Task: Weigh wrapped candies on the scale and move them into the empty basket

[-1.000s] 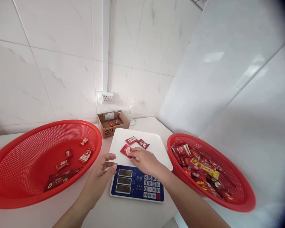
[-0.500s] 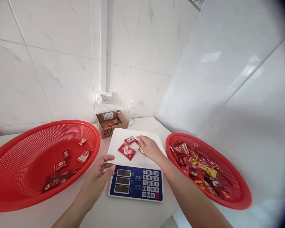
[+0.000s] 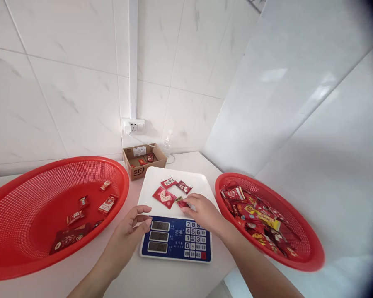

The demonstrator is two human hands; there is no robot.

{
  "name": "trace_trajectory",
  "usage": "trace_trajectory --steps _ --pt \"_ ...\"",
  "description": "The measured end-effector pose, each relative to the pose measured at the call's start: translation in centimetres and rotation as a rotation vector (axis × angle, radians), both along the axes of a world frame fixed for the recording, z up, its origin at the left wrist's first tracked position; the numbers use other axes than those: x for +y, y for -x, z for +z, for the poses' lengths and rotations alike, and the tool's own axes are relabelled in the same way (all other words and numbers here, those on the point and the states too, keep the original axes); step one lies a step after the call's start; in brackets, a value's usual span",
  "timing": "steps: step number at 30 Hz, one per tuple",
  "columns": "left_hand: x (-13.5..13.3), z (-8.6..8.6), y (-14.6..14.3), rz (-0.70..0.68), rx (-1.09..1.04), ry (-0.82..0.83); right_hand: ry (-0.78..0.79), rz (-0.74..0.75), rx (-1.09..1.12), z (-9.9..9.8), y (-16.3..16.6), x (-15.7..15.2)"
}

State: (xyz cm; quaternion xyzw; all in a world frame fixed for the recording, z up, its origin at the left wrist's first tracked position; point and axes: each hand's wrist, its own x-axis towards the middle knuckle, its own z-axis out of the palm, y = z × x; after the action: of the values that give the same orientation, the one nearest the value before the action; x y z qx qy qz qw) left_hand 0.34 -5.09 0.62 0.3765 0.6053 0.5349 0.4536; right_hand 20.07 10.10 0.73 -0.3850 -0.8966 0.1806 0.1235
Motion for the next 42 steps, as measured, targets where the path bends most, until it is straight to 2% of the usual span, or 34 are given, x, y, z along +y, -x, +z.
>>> trace_trajectory --steps 15,18,21,25,27,32,38,42 --pt "-0.6 -0.4 0.5 -0.005 0.044 -0.005 0.192 -0.034 0.074 1.7 -0.2 1.0" --pt "-0.5 -0.4 0.3 -0.023 0.049 -0.022 0.110 -0.007 0.110 0.6 0.1 1.6" --pt "-0.6 -0.3 0.3 -0.037 0.049 -0.016 -0.045 -0.010 0.113 -0.6 0.5 2.2" --pt "-0.8 -0.4 0.5 -0.056 0.049 0.000 -0.218 -0.034 0.113 -0.8 0.6 2.0" --pt "-0.8 -0.6 0.7 -0.062 0.049 0.007 -0.220 -0.010 0.096 -0.4 0.3 1.3" --pt "-0.7 -0.9 0.8 -0.086 0.055 0.006 -0.125 0.166 0.022 -0.1 -0.6 -0.6" --pt "-0.4 -0.4 0.1 -0.105 0.040 -0.033 -0.161 0.156 0.033 -1.4 -0.3 -0.3" --pt "-0.6 -0.4 0.1 -0.121 0.084 0.001 -0.194 0.162 0.088 -1.0 -0.6 0.3"
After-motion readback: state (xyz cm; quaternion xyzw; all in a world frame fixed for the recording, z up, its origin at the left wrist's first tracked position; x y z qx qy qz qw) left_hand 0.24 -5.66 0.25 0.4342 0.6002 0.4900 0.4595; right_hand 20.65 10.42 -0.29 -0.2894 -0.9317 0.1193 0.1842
